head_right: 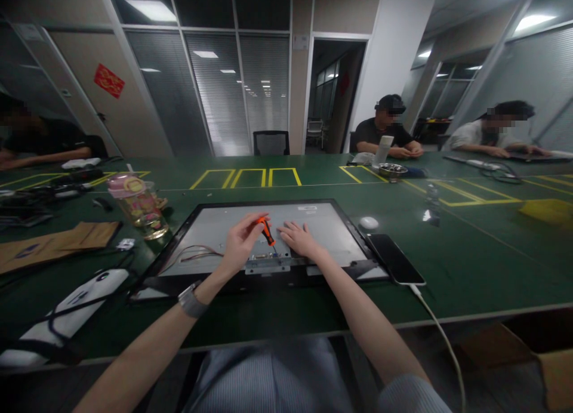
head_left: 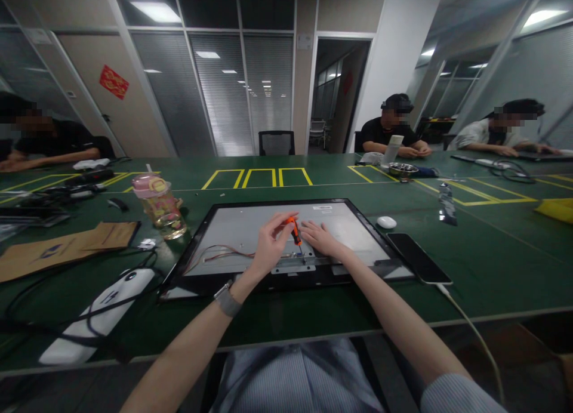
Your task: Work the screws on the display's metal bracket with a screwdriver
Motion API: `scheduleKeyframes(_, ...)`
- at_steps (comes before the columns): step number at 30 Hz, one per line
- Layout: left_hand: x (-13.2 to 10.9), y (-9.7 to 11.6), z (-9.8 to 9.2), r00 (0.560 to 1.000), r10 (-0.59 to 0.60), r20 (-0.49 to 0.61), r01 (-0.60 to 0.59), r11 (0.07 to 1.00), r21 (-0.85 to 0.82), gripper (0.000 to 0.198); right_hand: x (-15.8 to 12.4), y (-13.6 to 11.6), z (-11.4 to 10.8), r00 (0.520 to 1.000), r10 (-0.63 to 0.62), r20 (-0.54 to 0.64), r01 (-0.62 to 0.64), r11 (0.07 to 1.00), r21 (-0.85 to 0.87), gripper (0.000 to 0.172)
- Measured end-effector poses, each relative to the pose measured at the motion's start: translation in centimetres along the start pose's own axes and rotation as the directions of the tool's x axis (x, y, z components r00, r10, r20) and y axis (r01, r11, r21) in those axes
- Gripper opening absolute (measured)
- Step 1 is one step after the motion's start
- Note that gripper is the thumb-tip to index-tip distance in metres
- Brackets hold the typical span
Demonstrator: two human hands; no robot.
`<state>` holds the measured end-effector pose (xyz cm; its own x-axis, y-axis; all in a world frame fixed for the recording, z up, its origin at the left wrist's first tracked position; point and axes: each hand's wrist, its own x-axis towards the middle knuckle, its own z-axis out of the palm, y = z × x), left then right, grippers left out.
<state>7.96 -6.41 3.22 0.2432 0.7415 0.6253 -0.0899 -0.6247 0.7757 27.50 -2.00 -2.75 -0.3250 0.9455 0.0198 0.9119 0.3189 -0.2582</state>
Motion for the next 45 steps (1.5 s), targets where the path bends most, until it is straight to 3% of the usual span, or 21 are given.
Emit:
scheduleKeyframes(5,-0.1,0.2,-0.1,0.994,0.102,-0.039,-0.094,0.981,0.168,0.026,-0.1,-0.2,-0.1,1.0,0.003,-0.003,-0.003,1.0,0.012,0.048)
scheduleKeyframes(11,-0.4,0.3,0.0,0.992,0.115,0.046,-0.119,0.987,0.11,0.033,-0.4,-0.5,-0.4,1.0,0.006,-0.008,-0.006,1.0,0.021,0.047)
scheduleKeyframes(20,0.0,-0.1,0.0,0.989,0.133,-0.064,-0.119,0.974,0.191,0.02,-0.2,-0.2,-0.1,1.0,0.005,-0.01,-0.005,1.0,0.019,0.047)
scheduleKeyframes(29,0.1,0.3,0.0,0.999,-0.015,0.047,0.018,0.998,-0.061,0.031,-0.2,-0.2,-0.1,1.0,0.004,-0.011,-0.004,1.0,0.015,0.048)
scheduleKeyframes(34,0.4,0.1,-0.1,0.996,-0.008,-0.086,0.009,1.0,0.007,0.023,-0.3,-0.4,-0.3,1.0,0.012,-0.001,-0.012,1.0,0.023,0.048)
scheduleKeyframes(37,0.5,-0.3,-0.4,0.998,-0.019,-0.057,0.019,1.0,0.004,0.025,-0.4,-0.4,-0.4,1.0,0.009,-0.005,-0.009,0.999,0.033,0.048)
scheduleKeyframes(41,0.4,-0.8,-0.3,0.997,-0.076,0.004,0.075,0.982,-0.171,0.032,-0.5,-0.5,-0.4,1.0,0.001,-0.009,-0.001,0.999,0.035,0.048)
scheduleKeyframes(45,0.4,-0.4,-0.1,0.998,-0.036,-0.056,0.033,0.998,-0.054,0.025,-0.4,-0.6,-0.3,1.0,0.005,-0.021,-0.004,1.0,0.026,0.047)
